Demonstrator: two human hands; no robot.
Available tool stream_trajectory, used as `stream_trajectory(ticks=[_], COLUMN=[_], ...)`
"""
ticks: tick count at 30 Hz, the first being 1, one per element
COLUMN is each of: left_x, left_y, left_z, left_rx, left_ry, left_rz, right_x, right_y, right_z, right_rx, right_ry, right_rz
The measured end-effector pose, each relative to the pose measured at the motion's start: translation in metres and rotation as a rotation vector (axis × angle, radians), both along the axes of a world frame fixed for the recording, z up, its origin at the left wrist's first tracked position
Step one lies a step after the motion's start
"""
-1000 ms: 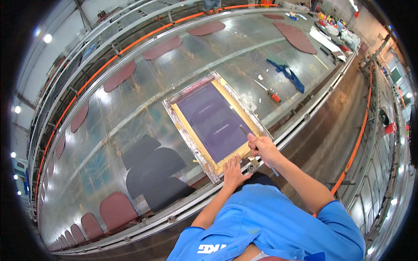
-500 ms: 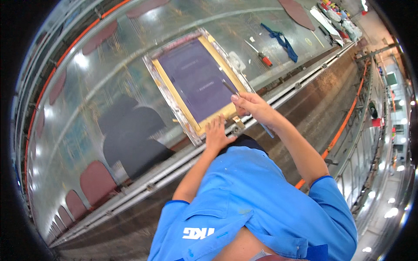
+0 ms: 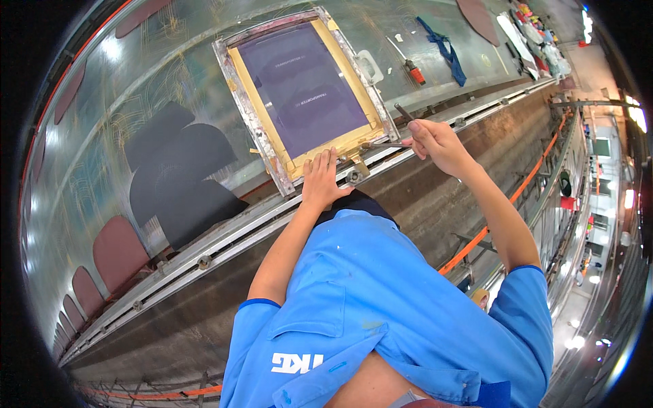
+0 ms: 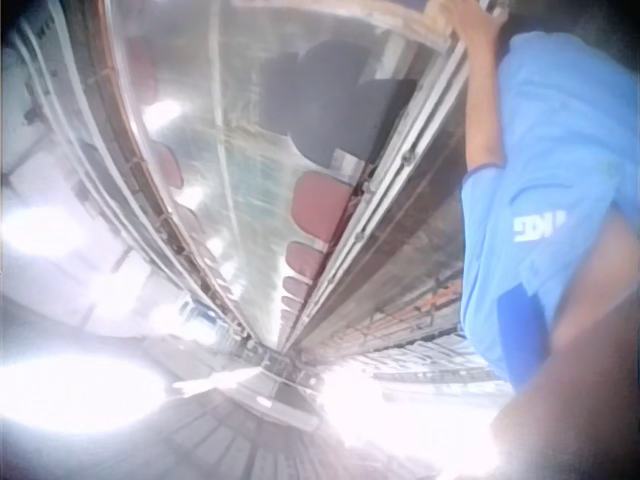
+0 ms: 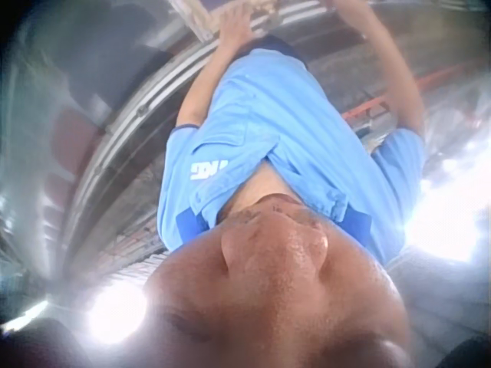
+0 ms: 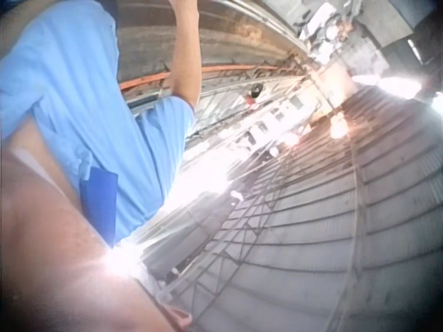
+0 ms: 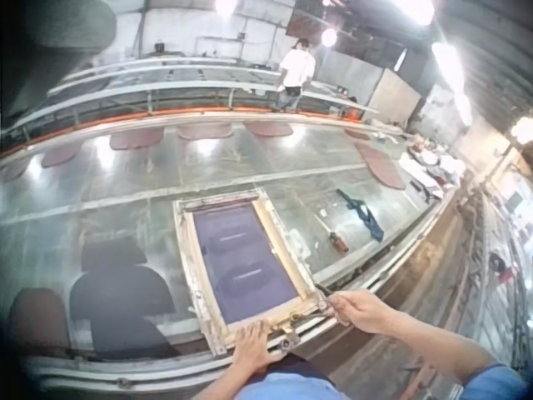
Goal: The person uses a screwdriver to loosen a clamp on a wooden frame, then removes a black sheet from the frame. They place the sheet on the table, pick up scissors, and cut the sheet into smaller pieces.
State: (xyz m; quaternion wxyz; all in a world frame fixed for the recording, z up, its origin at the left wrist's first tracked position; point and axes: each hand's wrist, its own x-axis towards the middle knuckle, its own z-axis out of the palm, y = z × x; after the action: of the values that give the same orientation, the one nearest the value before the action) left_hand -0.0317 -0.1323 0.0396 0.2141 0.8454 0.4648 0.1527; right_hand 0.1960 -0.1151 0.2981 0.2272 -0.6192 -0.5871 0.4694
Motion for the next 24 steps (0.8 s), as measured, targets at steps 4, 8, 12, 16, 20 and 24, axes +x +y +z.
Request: stream_trajectory(ticks=[4,8,12,16,20,24], left_x=[-0.002,0.000,0.001,0.001,0.001,0.000], left_y=[0.000,0.002,0.003,0.003,0.001,0.001], left_z=[0.000,0.000,0.004,0.001,0.001,0.006], left_rx=[-0.010,-0.007,-0.004,-0.010,0.012,0.001], left_ry=[0.011,0.021,0.042,0.045,0.044,0.068], left_rz=[0.002,-0.009,-0.019,-0.016,-0.011,-0.024], right_x=[0.001,0.001,-0.010,-0.005,0.011,0.021], right_y=[0.003,0.012,0.025,0.031,0.032,0.031], right_z=[-0.001,0.008,0.018,0.011,0.006,0.002], right_rx=[-0.004,0.111,0.413,0.506,0.398,0.375], right_ry=[-0.004,-0.266,-0.525,-0.585,-0.504,-0.426], right_rz=[0.082,0.365,0.728,0.741,0.519,0.435])
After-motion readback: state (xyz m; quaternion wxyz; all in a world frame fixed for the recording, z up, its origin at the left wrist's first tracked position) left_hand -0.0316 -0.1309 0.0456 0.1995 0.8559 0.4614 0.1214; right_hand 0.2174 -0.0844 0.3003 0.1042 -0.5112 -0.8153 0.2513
